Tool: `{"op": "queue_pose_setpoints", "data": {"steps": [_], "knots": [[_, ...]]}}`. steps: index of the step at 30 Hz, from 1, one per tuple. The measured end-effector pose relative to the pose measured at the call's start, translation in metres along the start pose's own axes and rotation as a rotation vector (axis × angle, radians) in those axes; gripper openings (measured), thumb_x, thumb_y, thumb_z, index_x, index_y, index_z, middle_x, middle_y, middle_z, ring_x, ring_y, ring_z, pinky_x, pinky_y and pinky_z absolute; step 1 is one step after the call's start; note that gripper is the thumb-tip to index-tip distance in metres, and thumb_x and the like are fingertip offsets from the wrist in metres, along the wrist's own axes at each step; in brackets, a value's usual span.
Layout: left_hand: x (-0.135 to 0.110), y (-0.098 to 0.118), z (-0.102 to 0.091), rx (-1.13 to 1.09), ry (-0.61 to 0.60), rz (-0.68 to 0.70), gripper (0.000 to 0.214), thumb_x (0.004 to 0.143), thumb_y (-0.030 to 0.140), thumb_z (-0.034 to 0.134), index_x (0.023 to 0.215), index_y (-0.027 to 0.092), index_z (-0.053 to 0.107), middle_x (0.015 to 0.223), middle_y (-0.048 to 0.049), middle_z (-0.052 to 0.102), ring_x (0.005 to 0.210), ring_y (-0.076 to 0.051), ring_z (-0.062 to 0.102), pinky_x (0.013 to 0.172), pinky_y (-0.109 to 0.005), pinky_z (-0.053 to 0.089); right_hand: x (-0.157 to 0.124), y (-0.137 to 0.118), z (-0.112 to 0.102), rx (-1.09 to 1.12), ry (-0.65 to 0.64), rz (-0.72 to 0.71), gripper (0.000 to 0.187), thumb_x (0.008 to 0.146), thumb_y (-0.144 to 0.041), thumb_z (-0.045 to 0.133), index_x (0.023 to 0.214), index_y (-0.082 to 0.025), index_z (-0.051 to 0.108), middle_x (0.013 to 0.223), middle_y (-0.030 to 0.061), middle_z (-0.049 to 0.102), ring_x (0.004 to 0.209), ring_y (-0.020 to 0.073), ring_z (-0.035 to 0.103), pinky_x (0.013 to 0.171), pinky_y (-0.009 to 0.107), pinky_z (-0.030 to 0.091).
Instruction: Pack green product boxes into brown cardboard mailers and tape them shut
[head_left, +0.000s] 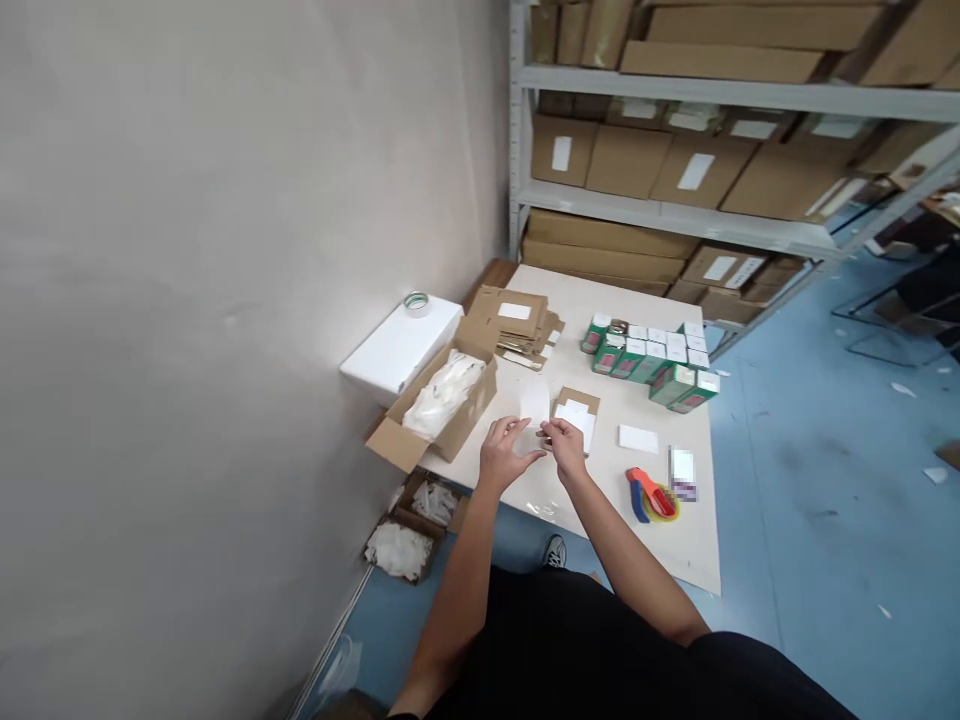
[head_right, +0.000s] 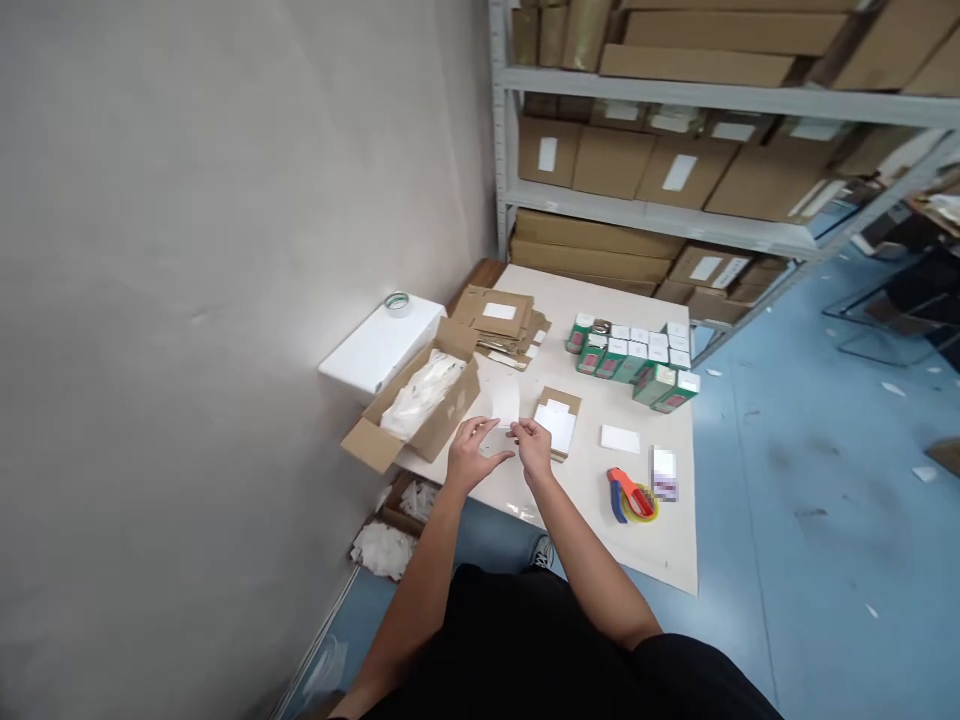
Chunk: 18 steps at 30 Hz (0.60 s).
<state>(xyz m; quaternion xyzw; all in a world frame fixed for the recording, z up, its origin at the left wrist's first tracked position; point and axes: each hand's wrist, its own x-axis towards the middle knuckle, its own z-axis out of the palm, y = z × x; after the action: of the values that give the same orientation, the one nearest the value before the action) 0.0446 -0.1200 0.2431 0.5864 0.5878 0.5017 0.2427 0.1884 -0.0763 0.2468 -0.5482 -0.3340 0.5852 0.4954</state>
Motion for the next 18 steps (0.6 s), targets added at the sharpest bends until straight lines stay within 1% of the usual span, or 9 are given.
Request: {"op": "queue_pose_setpoints", "data": {"steps": [1, 2, 4, 5, 7, 10, 13, 16, 18], "knots": [[0.003, 0.001, 0.015, -0.024, 0.021, -0.045, 0.053, 0.067, 0.043, 0.092, 0.116, 0.029, 0.075, 0.119, -0.0115, 0.067, 0.109, -0.029, 0.064, 0.094, -0.039, 0.052, 0.008, -0.004, -0.015, 0.001, 0.016, -0.003, 0.031, 0.064, -0.047, 0.083, 0.078, -0.021, 0.073, 0.069, 0.002, 0.071, 0.069, 0.0199, 0.068, 0.065, 0.031, 0.048], [0.006, 0.001, 0.03, -0.059, 0.067, -0.12, 0.049, 0.071, 0.044, 0.088, 0.114, 0.027, 0.072, 0.118, -0.011, 0.067, 0.104, -0.027, 0.065, 0.087, -0.037, 0.053, 0.015, -0.007, -0.028, -0.004, 0.018, -0.003, 0.03, 0.064, -0.046, 0.082, 0.077, -0.021, 0.073, 0.069, 0.002, 0.071, 0.068, 0.0193, 0.068, 0.065, 0.03, 0.048], [0.012, -0.003, 0.055, -0.164, 0.152, -0.325, 0.039, 0.078, 0.049, 0.08, 0.105, 0.023, 0.066, 0.107, -0.0088, 0.069, 0.089, -0.021, 0.066, 0.075, -0.033, 0.052, 0.025, -0.01, -0.049, -0.009, 0.001, 0.004, 0.028, 0.065, -0.046, 0.082, 0.075, -0.021, 0.073, 0.07, 0.0023, 0.072, 0.069, 0.019, 0.068, 0.065, 0.029, 0.049], [0.016, -0.007, 0.066, -0.231, 0.159, -0.42, 0.037, 0.079, 0.05, 0.077, 0.099, 0.022, 0.063, 0.099, -0.0071, 0.069, 0.083, -0.019, 0.065, 0.071, -0.031, 0.051, 0.028, -0.01, -0.057, -0.006, -0.007, 0.01, 0.028, 0.065, -0.046, 0.082, 0.074, -0.021, 0.073, 0.07, 0.0024, 0.072, 0.069, 0.019, 0.068, 0.065, 0.029, 0.049], [0.024, -0.016, 0.082, -0.358, 0.099, -0.539, 0.04, 0.076, 0.052, 0.078, 0.091, 0.021, 0.058, 0.085, -0.0034, 0.068, 0.075, -0.016, 0.064, 0.068, -0.028, 0.049, 0.033, -0.008, -0.067, 0.011, -0.014, 0.022, 0.03, 0.064, -0.047, 0.083, 0.075, -0.021, 0.073, 0.071, 0.0021, 0.072, 0.069, 0.0193, 0.069, 0.066, 0.03, 0.05], [0.038, -0.029, 0.096, -0.451, 0.004, -0.582, 0.044, 0.065, 0.048, 0.085, 0.086, 0.02, 0.057, 0.076, -0.0008, 0.067, 0.069, -0.015, 0.063, 0.068, -0.027, 0.047, 0.042, 0.003, -0.075, 0.039, -0.012, 0.047, 0.033, 0.063, -0.049, 0.084, 0.075, -0.021, 0.072, 0.072, 0.0017, 0.072, 0.07, 0.0198, 0.07, 0.067, 0.03, 0.051], [0.053, -0.043, 0.107, -0.449, -0.033, -0.604, 0.043, 0.062, 0.046, 0.087, 0.083, 0.02, 0.059, 0.074, -0.0002, 0.066, 0.067, -0.014, 0.061, 0.068, -0.027, 0.048, 0.059, 0.017, -0.08, 0.036, 0.036, 0.081, 0.035, 0.063, -0.051, 0.084, 0.077, -0.021, 0.073, 0.075, 0.0021, 0.072, 0.073, 0.0199, 0.071, 0.065, 0.029, 0.051], [0.068, -0.058, 0.124, -0.377, -0.059, -0.567, 0.037, 0.063, 0.043, 0.084, 0.078, 0.021, 0.059, 0.074, 0.0005, 0.064, 0.07, -0.014, 0.061, 0.072, -0.028, 0.049, 0.08, 0.035, -0.084, -0.007, 0.193, 0.108, 0.038, 0.06, -0.053, 0.083, 0.076, -0.02, 0.075, 0.076, 0.0023, 0.072, 0.07, 0.0183, 0.068, 0.06, 0.028, 0.051], [0.077, -0.07, 0.137, -0.302, -0.106, -0.535, 0.031, 0.065, 0.04, 0.081, 0.075, 0.021, 0.058, 0.073, 0.0007, 0.064, 0.071, -0.015, 0.061, 0.074, -0.028, 0.049, 0.095, 0.048, -0.086, -0.034, 0.314, 0.132, 0.039, 0.056, -0.053, 0.083, 0.073, -0.019, 0.075, 0.071, 0.0011, 0.071, 0.061, 0.0168, 0.064, 0.055, 0.028, 0.051]]}}
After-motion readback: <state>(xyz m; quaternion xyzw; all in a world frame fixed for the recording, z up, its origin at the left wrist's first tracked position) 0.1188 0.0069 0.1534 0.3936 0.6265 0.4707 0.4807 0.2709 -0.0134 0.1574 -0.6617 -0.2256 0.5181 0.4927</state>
